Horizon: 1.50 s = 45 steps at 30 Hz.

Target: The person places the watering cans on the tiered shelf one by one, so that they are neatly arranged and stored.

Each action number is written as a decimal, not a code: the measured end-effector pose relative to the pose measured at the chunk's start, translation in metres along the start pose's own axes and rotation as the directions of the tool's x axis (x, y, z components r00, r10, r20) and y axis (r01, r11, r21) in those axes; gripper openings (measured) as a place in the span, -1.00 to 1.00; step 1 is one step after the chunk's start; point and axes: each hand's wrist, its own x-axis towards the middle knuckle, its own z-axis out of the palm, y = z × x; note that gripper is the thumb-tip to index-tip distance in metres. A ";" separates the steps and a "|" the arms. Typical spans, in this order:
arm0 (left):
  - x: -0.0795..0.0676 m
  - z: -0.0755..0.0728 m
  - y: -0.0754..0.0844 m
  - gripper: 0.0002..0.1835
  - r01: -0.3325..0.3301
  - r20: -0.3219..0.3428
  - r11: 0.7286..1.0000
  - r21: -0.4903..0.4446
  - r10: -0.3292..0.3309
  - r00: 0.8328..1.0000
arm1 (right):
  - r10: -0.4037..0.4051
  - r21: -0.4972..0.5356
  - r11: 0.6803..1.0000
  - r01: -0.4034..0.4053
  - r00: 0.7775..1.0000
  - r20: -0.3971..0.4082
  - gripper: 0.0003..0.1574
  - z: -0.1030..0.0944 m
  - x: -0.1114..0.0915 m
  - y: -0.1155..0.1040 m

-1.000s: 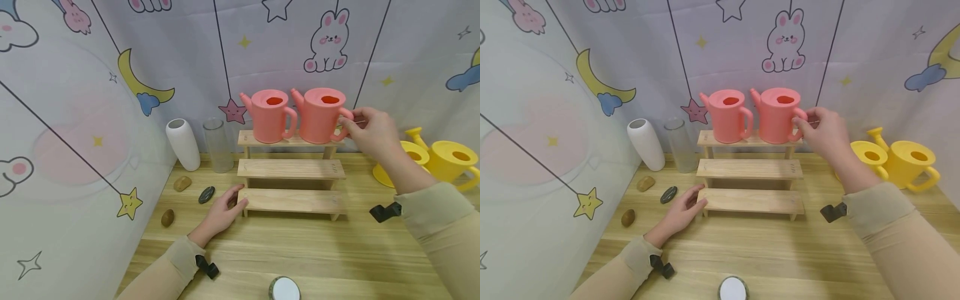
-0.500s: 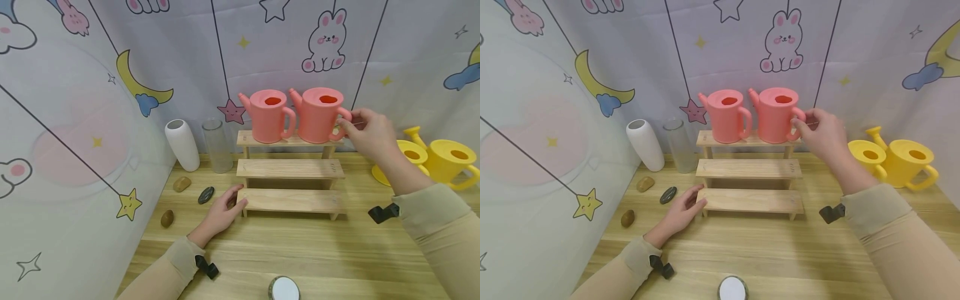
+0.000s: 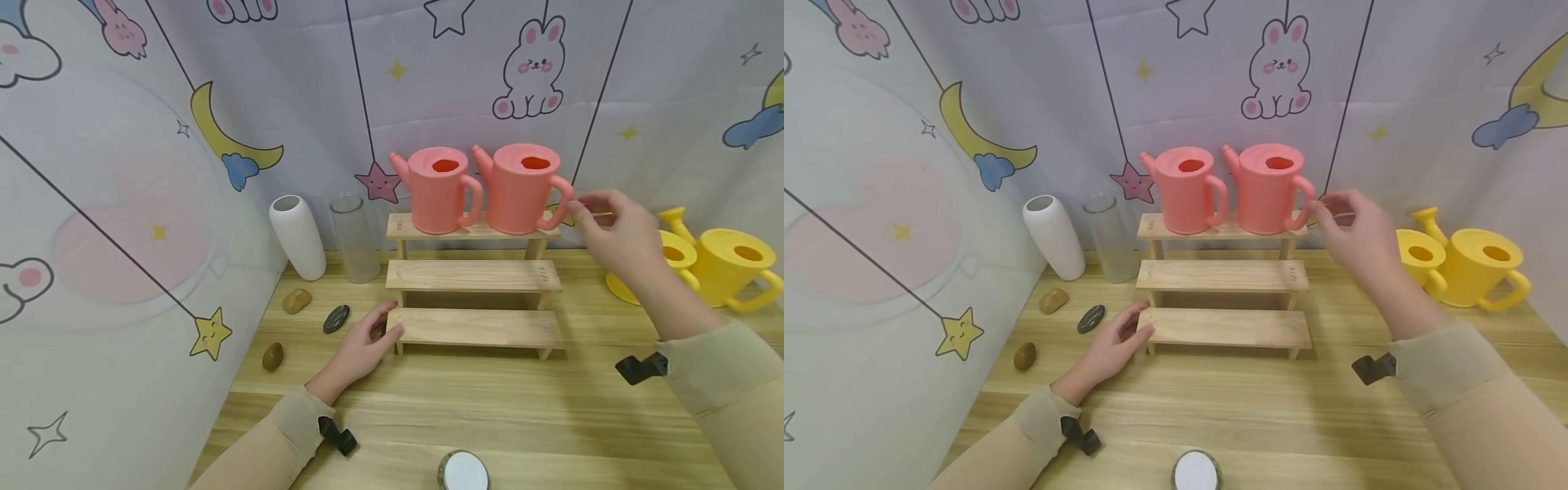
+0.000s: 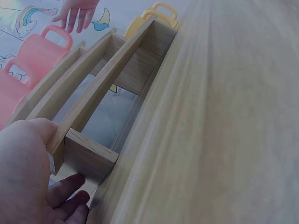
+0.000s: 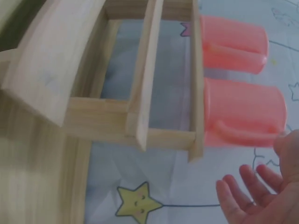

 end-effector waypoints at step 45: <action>-0.002 0.000 0.003 -0.39 -0.013 -0.010 1.000 0.001 0.013 1.000 | 0.439 -0.020 0.884 -0.466 0.846 -0.304 -0.08 -0.048 -0.023 0.285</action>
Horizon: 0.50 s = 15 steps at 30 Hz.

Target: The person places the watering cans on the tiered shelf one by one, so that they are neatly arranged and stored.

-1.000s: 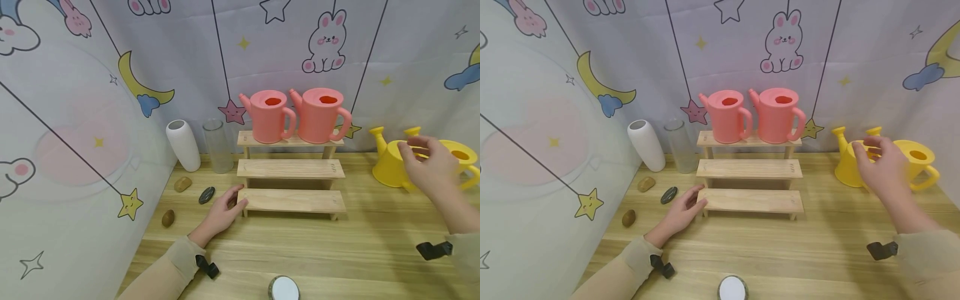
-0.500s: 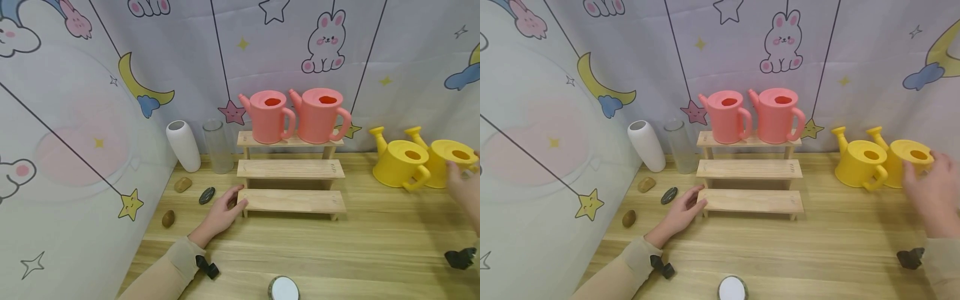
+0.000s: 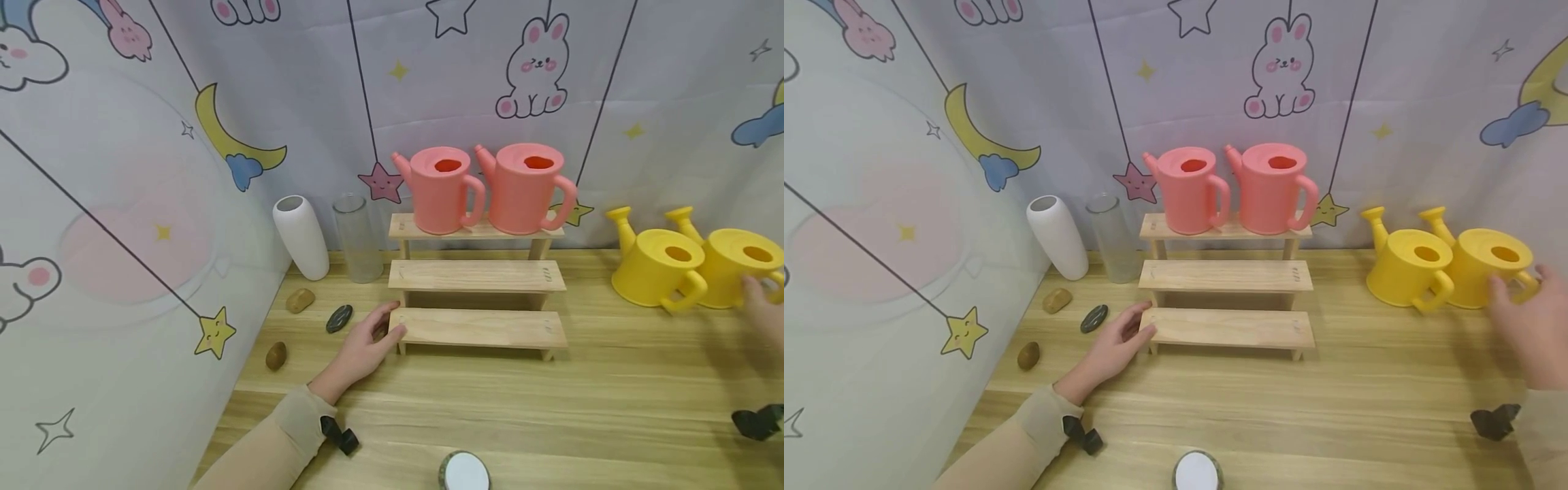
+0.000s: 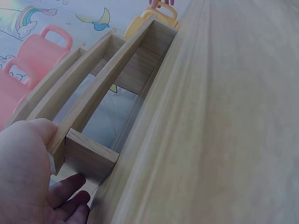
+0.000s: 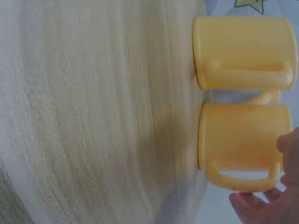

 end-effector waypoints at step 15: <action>0.002 0.001 -0.002 -0.40 -0.009 0.003 1.000 0.007 0.009 1.000 | 0.155 -0.024 0.988 -0.155 0.988 -0.006 -0.33 0.004 -0.008 -0.007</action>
